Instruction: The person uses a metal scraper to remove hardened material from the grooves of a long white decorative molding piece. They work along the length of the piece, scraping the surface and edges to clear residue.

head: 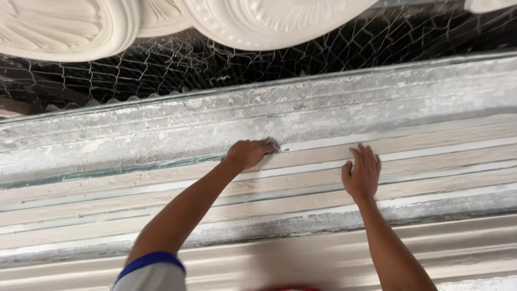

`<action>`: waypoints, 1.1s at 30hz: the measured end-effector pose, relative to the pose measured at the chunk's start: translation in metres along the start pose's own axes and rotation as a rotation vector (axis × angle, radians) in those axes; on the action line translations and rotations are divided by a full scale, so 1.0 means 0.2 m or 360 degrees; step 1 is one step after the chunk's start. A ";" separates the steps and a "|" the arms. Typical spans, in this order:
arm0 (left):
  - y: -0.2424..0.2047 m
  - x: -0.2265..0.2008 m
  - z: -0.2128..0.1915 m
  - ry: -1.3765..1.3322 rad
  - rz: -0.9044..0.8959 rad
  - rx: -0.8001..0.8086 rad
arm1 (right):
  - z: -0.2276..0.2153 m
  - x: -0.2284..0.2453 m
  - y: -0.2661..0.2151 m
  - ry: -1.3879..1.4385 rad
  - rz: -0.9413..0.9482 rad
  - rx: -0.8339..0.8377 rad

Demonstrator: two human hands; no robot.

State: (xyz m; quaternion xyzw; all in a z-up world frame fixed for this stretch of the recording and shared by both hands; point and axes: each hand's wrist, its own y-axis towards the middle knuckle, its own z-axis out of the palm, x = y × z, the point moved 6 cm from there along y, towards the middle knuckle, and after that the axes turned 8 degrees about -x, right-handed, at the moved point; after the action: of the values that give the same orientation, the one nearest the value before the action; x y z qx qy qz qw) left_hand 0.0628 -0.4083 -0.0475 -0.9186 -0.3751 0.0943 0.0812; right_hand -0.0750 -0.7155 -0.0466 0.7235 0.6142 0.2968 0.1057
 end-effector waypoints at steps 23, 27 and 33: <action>-0.27 0.21 -0.01 0.0077 0.0117 0.0336 | 0.02 0.02 0.00 -0.0040 0.0014 0.0003; -0.12 0.10 -0.02 0.0253 0.0337 0.0220 | 0.03 0.02 0.01 -0.0047 0.0015 0.0007; 0.33 -0.33 -0.02 0.0165 0.0388 -0.0018 | 0.00 0.02 0.03 -0.0033 0.0021 0.0026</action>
State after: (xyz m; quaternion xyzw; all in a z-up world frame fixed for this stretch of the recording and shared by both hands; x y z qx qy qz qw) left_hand 0.0614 -0.5010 -0.0508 -0.9615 -0.2564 0.0537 0.0834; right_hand -0.0692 -0.7134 -0.0431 0.7315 0.6106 0.2849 0.1043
